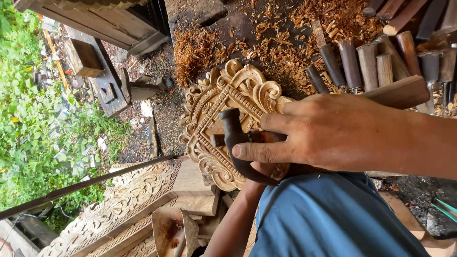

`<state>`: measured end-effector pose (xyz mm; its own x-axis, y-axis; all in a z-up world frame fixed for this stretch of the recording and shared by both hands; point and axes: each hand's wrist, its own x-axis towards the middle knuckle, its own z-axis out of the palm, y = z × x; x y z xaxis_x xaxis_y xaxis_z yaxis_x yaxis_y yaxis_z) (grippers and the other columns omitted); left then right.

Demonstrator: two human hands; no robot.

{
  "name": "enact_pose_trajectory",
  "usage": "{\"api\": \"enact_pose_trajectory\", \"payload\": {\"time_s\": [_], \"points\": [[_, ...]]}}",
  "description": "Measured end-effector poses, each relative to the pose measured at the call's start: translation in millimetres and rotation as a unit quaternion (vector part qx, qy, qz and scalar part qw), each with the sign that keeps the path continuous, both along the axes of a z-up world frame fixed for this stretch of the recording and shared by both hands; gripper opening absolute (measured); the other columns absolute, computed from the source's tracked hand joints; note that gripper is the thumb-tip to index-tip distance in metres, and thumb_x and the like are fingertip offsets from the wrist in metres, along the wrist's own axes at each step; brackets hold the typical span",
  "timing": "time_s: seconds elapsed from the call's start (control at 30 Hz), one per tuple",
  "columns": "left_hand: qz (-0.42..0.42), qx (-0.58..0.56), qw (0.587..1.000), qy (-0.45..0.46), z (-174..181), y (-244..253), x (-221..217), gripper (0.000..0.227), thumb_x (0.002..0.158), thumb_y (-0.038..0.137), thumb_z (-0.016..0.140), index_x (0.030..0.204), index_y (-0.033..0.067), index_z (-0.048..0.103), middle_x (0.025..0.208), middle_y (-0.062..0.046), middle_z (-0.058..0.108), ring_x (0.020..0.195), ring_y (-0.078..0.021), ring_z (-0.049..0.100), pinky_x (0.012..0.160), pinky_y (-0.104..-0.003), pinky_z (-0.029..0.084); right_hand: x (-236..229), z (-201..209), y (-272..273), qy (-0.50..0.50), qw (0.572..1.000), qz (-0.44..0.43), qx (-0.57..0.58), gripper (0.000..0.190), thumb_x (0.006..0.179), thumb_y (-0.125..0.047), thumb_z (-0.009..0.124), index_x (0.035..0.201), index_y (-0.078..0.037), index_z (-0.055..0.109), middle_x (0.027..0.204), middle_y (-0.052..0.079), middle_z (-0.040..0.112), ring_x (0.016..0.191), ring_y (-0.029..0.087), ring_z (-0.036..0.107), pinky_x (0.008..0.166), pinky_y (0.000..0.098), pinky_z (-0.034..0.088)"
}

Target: The person carves decorative details into a wooden crest using chisels and a hammer, periodically switching carving tools and shaping the wood by hand.

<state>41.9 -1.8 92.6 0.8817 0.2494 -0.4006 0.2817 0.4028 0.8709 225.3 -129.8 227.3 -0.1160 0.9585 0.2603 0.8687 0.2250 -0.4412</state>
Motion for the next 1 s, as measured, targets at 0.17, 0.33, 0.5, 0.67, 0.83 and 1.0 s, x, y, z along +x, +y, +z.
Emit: {"api": "enact_pose_trajectory", "payload": {"time_s": [0.17,0.33,0.5,0.67,0.83,1.0], "points": [[0.065,-0.128,0.988,0.047,10.4,-7.7,-2.2,0.039,0.103,0.030,0.057,0.136,0.0090,0.054,0.133,-0.007,0.060,0.125,-0.0150,0.060,0.104,-0.030,0.051,6.6,7.0,2.6,0.013,0.999,0.019,0.037,0.075,0.081,-0.013,0.062,0.153,-0.031,0.049,0.107,0.013,0.065,0.080,0.026,0.066,0.059,0.0382,0.061],[-0.065,0.455,0.884,0.089,-65.0,-0.1,7.6,0.014,0.103,0.019,0.064,0.105,0.0059,0.060,0.092,-0.013,0.066,0.079,-0.0259,0.062,0.069,-0.040,0.052,4.3,-19.8,4.2,0.010,0.997,-0.032,-0.074,0.069,0.093,-0.006,0.057,0.155,-0.033,0.042,0.106,0.009,0.065,0.078,0.021,0.068,0.066,0.0320,0.062],[0.006,0.376,0.926,0.035,-78.0,46.8,23.4,0.014,0.098,0.010,0.062,0.107,0.0006,0.057,0.084,-0.011,0.068,0.068,-0.0182,0.064,0.059,-0.035,0.057,1.9,-91.8,-39.5,0.101,0.981,-0.147,-0.079,0.076,0.087,-0.011,0.068,0.157,-0.027,0.044,0.116,0.020,0.066,0.057,0.023,0.066,0.049,0.0303,0.062],[0.093,0.275,0.956,-0.038,-56.0,62.4,2.5,0.025,0.103,0.011,0.062,0.115,-0.0034,0.045,0.080,-0.011,0.064,0.065,-0.0170,0.066,0.056,-0.030,0.060,-51.1,-203.7,-186.6,0.201,0.893,-0.387,-0.114,0.079,0.087,-0.021,0.072,0.157,-0.022,0.037,0.111,0.017,0.069,0.073,0.024,0.071,0.056,0.0306,0.060],[0.033,0.275,0.960,0.047,-54.4,30.6,-28.6,0.028,0.101,0.010,0.061,0.120,-0.0022,0.044,0.089,-0.008,0.071,0.073,-0.0135,0.071,0.063,-0.029,0.064,-126.1,-342.2,-346.0,0.243,0.679,-0.629,-0.291,0.036,0.104,-0.023,0.066,0.132,-0.013,0.045,0.089,0.013,0.066,0.064,0.022,0.065,0.055,0.0330,0.054],[-0.118,0.239,0.963,0.026,-79.1,-42.0,0.3,0.034,0.096,0.009,0.070,0.118,-0.0048,0.048,0.087,-0.021,0.068,0.072,-0.0280,0.067,0.061,-0.039,0.055,-113.6,-363.4,-394.8,0.176,0.639,-0.714,-0.227,0.032,0.121,-0.024,0.057,0.098,-0.001,0.056,0.073,0.014,0.059,0.061,0.023,0.058,0.058,0.0364,0.048]]}}
